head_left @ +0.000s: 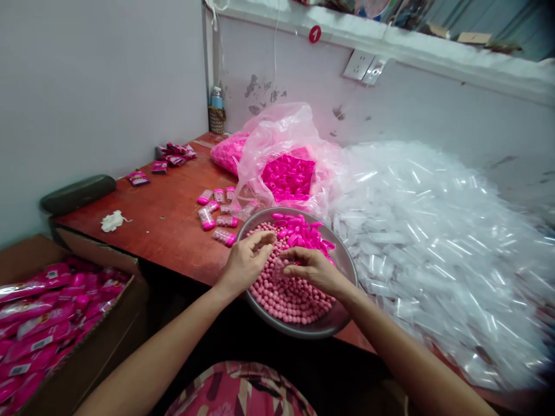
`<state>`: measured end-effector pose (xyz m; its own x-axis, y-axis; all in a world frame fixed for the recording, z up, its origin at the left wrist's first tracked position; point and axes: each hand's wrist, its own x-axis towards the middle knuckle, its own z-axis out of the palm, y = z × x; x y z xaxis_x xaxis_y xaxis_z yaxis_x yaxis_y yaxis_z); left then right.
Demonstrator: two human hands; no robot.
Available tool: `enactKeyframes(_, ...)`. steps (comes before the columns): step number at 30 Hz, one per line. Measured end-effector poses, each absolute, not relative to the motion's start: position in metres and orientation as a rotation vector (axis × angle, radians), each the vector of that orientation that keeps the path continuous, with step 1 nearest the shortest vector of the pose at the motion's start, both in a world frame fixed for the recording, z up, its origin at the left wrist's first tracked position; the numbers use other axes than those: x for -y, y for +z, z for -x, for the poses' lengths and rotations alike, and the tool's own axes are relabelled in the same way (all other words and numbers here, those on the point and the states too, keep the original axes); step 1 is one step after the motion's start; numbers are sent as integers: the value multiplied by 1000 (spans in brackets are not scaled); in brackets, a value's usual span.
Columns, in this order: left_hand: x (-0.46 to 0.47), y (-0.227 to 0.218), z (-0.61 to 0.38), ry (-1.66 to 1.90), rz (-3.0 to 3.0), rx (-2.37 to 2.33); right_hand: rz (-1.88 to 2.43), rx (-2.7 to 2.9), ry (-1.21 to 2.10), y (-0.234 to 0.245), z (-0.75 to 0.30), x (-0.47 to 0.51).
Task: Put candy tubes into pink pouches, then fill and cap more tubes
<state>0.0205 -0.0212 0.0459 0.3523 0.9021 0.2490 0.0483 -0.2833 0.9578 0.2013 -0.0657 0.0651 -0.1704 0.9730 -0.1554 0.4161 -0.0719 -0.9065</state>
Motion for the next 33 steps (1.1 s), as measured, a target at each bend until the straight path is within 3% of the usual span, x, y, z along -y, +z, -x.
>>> enactKeyframes(7,29,62,-23,728,-1725,-624,1234,1310,1373,81,-202,71)
enactKeyframes(13,25,57,-25,716,-1274,-565,1334,1404,1150,90,-213,65)
enactKeyframes(17,23,54,-25,761,-1121,-577,1607,1817,664,95,-231,62)
enactKeyframes(21,20,50,-26,834,-1212,-619,1738,2515,554,81,-215,71)
enactKeyframes(24,18,48,-27,880,-1285,-686,1835,2730,422,58,-194,77)
enactKeyframes(28,18,47,-27,881,-1468,-741,1750,2547,621,52,-197,73)
enactKeyframes(33,21,50,-28,798,-1611,-680,1671,1926,578,94,-218,66)
